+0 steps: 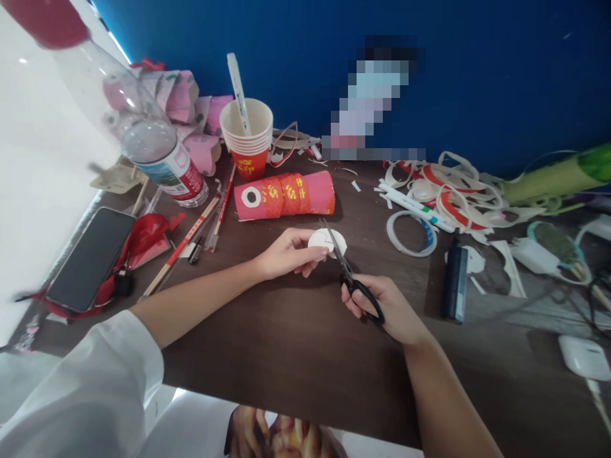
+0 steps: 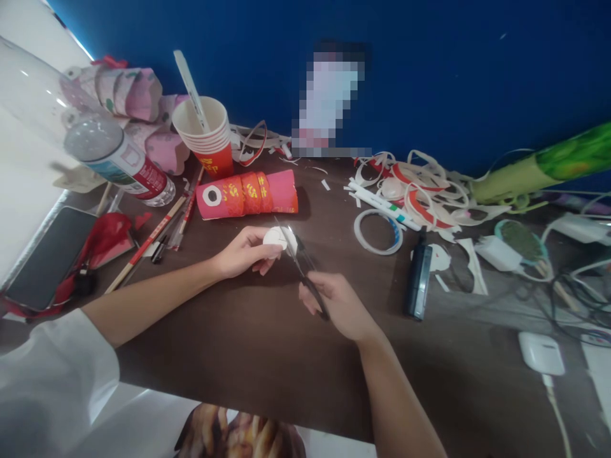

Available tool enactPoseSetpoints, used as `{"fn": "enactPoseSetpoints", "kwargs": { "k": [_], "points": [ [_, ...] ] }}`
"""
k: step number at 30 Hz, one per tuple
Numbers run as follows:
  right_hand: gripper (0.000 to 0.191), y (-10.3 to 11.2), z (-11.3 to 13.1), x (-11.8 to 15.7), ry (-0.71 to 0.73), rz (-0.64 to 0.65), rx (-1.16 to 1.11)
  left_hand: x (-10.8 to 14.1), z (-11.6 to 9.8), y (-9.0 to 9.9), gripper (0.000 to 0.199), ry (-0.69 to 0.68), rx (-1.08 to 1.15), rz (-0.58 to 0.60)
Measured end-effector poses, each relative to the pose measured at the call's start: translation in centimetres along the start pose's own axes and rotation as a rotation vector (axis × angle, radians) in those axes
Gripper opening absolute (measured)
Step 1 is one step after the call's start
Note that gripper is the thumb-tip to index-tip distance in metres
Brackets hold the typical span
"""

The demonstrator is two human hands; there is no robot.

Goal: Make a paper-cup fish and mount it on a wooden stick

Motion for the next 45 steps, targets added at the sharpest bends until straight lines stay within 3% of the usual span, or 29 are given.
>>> {"fn": "enactPoseSetpoints", "kwargs": {
  "k": [8,17,30,45],
  "points": [
    [0.055,0.08,-0.10,-0.09,-0.004,-0.014,0.002,-0.08,0.25,0.09,0.025,-0.012,0.034,0.004],
    [0.040,0.02,-0.18,-0.14,0.010,-0.018,0.035,-0.10,0.28,0.23,0.024,0.004,0.041,-0.018],
    [0.057,0.21,0.01,-0.03,0.012,0.008,0.044,-0.03,0.43,0.18,0.026,-0.012,0.101,-0.065],
    [0.057,-0.01,0.09,-0.12,0.011,0.023,0.039,-0.12,0.58,0.42,0.022,-0.021,0.158,-0.073]
  ]
}}
Point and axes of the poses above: each hand's wrist, its own x-axis away from the middle knuckle, its own y-axis out of the back of the hand, z = x × y, the point moved 1 cm from there along -x, towards the middle knuckle, and after that the axes turned 7 degrees about x, right-handed, at the moved point
